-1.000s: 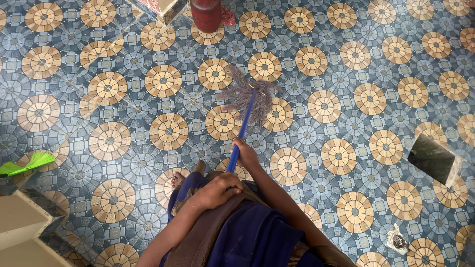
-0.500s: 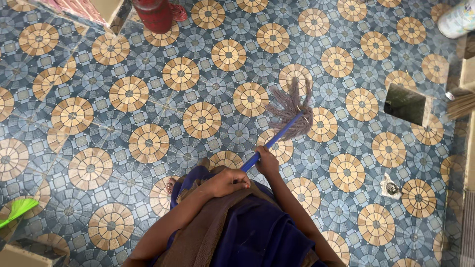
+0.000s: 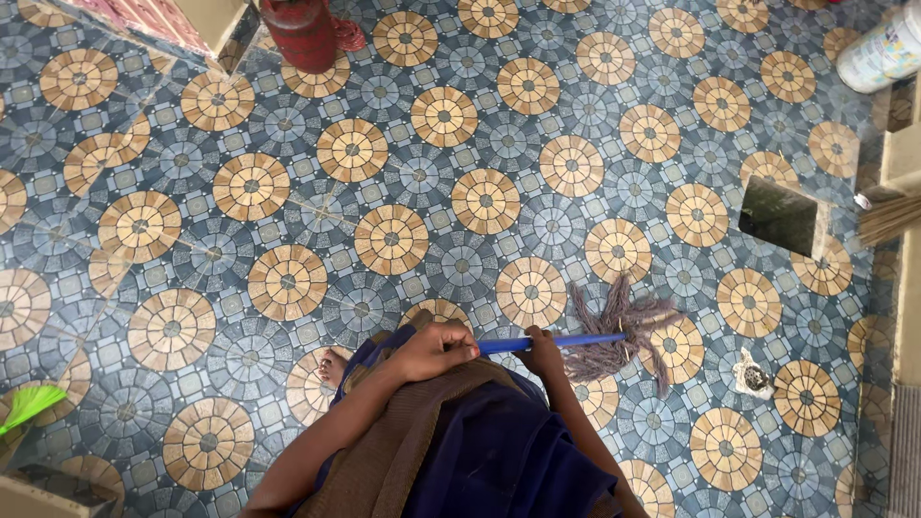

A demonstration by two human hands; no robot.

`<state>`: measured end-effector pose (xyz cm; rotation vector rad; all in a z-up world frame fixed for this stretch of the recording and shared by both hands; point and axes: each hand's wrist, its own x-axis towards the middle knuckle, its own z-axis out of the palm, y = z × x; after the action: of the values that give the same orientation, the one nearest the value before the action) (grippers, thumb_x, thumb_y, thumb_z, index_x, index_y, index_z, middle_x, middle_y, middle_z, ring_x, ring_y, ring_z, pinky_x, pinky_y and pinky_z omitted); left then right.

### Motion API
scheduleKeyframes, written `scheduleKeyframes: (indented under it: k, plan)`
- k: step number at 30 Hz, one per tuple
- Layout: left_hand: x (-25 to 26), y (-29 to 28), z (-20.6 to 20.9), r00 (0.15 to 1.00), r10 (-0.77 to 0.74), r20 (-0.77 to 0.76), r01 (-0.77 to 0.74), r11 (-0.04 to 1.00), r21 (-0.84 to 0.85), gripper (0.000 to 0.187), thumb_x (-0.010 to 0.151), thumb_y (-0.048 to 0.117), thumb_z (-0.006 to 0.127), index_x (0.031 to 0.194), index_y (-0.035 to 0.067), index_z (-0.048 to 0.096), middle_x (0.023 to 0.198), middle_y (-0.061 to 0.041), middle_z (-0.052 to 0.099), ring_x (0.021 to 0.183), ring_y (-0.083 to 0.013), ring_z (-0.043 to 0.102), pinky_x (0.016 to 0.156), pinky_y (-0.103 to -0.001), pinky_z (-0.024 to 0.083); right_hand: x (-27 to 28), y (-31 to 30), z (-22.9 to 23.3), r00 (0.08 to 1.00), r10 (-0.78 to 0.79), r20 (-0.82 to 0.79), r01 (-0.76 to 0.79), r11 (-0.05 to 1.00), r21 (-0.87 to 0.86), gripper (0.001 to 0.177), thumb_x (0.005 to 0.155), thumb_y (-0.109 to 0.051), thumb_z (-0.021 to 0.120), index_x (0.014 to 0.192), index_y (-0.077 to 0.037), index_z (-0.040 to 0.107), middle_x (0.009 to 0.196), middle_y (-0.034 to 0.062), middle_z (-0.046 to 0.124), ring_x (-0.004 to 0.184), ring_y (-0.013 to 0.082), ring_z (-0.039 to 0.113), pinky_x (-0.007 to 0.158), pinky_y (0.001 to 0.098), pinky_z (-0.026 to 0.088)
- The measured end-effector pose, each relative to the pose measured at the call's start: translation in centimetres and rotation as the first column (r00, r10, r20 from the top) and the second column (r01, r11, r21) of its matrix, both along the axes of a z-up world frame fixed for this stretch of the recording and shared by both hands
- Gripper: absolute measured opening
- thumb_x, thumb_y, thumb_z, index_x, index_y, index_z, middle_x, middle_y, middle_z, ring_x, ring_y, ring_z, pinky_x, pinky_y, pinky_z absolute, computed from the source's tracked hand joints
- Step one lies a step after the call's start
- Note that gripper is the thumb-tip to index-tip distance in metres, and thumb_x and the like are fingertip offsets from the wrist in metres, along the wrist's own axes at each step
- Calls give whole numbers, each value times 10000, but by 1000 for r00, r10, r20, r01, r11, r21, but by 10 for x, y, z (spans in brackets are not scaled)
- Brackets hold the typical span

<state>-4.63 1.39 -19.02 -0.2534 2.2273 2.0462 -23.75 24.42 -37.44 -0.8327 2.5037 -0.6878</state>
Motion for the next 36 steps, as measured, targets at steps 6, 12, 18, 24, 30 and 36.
scheduleKeyframes:
  k: [6, 12, 18, 24, 30, 36]
  plan:
    - [40, -16, 47, 949, 314, -36, -313, 950, 14, 228, 985, 260, 685, 949, 43, 743, 731, 29, 643, 685, -64, 572, 624, -264, 443, -1, -55, -10, 914, 406, 27, -407, 913, 39, 373, 753, -287, 848, 1039, -167, 641, 974, 171, 678, 940, 408, 671, 775, 505, 548]
    - [111, -14, 137, 862, 508, -9, -506, 858, -84, 216, 945, 243, 688, 969, 30, 719, 780, -5, 674, 727, -101, 608, 647, -290, 479, 28, -129, -3, 736, 677, 10, -669, 730, -140, 352, 715, -212, 803, 1014, -122, 641, 937, 166, 675, 914, 404, 667, 778, 495, 543]
    - [161, 16, 217, 788, 598, -147, -615, 751, -240, 263, 885, 240, 754, 1024, 20, 717, 848, -70, 679, 831, -199, 696, 777, -347, 546, 86, -204, 69, 548, 837, -13, -805, 523, -280, 360, 747, -157, 775, 1088, -99, 674, 1035, 158, 712, 957, 380, 695, 819, 464, 550]
    - [186, 40, 259, 882, 394, -259, -458, 847, -270, 312, 979, 270, 745, 1154, 13, 720, 1124, -133, 669, 1191, -301, 636, 1017, -433, 497, 133, -255, 123, 322, 947, 9, -859, 296, -419, 362, 799, -235, 806, 1093, -65, 680, 1058, 159, 709, 955, 364, 704, 828, 439, 552]
    - [190, 34, 261, 955, 266, -135, -293, 921, -255, 336, 1014, 229, 643, 1292, 41, 660, 1354, -159, 578, 1321, -329, 579, 1045, -406, 510, 184, -280, 139, 89, 988, 128, -845, 143, -515, 393, 854, -323, 814, 1100, -50, 673, 1101, 149, 692, 1014, 325, 707, 882, 409, 555]
    - [203, 17, 262, 926, 318, -203, -362, 902, -235, 348, 1058, 287, 637, 1325, 63, 646, 1365, -132, 602, 1247, -290, 644, 1035, -403, 535, 241, -301, 138, -199, 980, 29, -737, -130, -663, 390, 891, -294, 810, 1110, -19, 640, 1195, 160, 692, 1206, 355, 660, 1054, 412, 509]
